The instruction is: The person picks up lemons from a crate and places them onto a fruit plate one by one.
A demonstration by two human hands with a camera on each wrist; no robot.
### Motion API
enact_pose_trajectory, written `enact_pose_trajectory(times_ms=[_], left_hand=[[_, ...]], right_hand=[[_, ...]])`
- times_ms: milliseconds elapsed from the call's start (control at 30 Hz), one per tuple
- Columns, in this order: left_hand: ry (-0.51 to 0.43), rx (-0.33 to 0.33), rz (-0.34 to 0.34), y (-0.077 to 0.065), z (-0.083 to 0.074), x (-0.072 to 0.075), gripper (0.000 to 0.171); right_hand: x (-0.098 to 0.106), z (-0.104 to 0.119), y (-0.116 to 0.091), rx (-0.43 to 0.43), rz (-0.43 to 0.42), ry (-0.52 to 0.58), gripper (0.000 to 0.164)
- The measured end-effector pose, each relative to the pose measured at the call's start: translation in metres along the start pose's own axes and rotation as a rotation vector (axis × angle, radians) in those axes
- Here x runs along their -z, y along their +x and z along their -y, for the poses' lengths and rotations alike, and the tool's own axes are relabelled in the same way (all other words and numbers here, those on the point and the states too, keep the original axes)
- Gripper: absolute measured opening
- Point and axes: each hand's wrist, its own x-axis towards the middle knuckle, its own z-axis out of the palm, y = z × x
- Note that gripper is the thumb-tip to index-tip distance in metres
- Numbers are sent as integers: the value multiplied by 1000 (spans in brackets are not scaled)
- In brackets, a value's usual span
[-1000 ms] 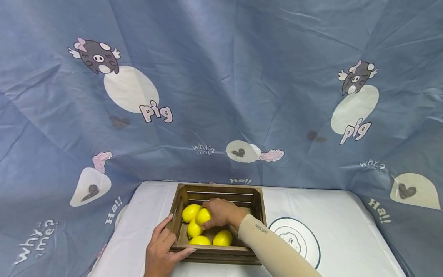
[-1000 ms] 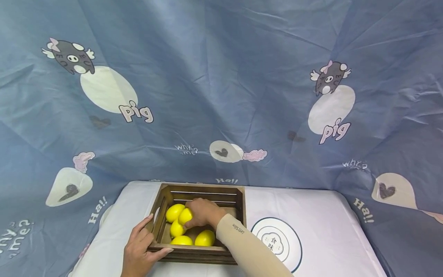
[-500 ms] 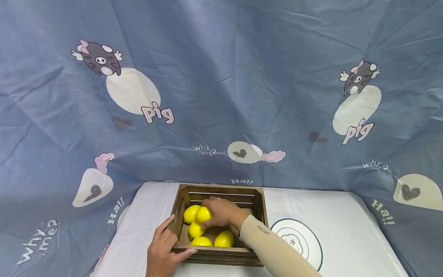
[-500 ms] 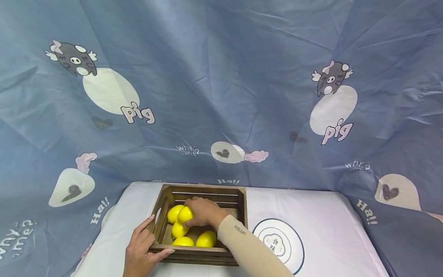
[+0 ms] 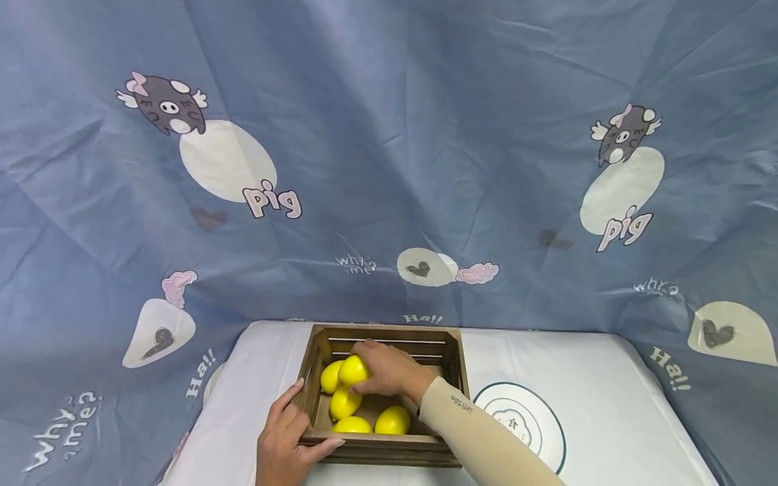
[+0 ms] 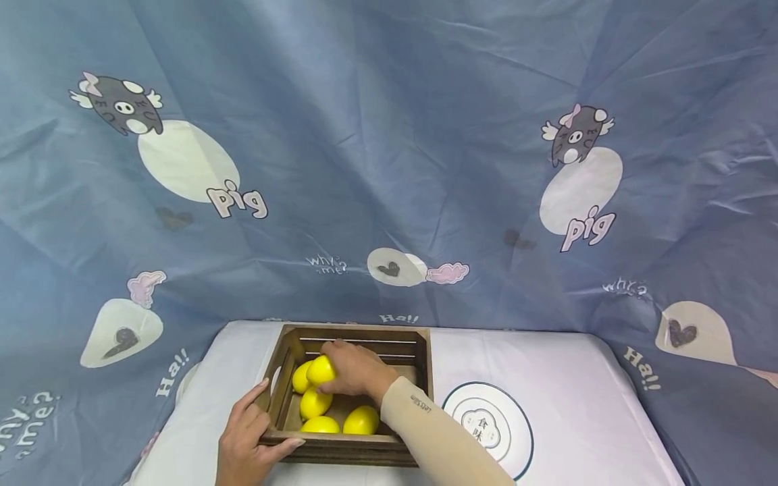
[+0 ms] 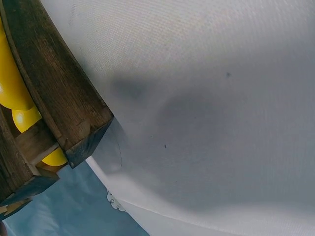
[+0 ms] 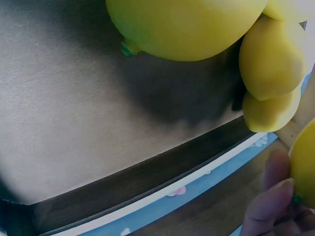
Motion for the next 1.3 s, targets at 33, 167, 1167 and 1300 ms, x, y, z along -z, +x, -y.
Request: enact_pose_trajectory(times_ms=[33,167,1167,1300], left_hand=[[-2,1,0,1,0,0,65],[-7,-3,-1,1,1,-1,65],[-3,-23,-30,2,1,-2,68],[-1,-26,-31,1,1,-1,68]], right_hand=[[1,0,0,9,-12,7,59],[5,0,0,37,-65,45,57],[11,5,0,82,-408,22,58],[11,4,0,83,-425,32,60]])
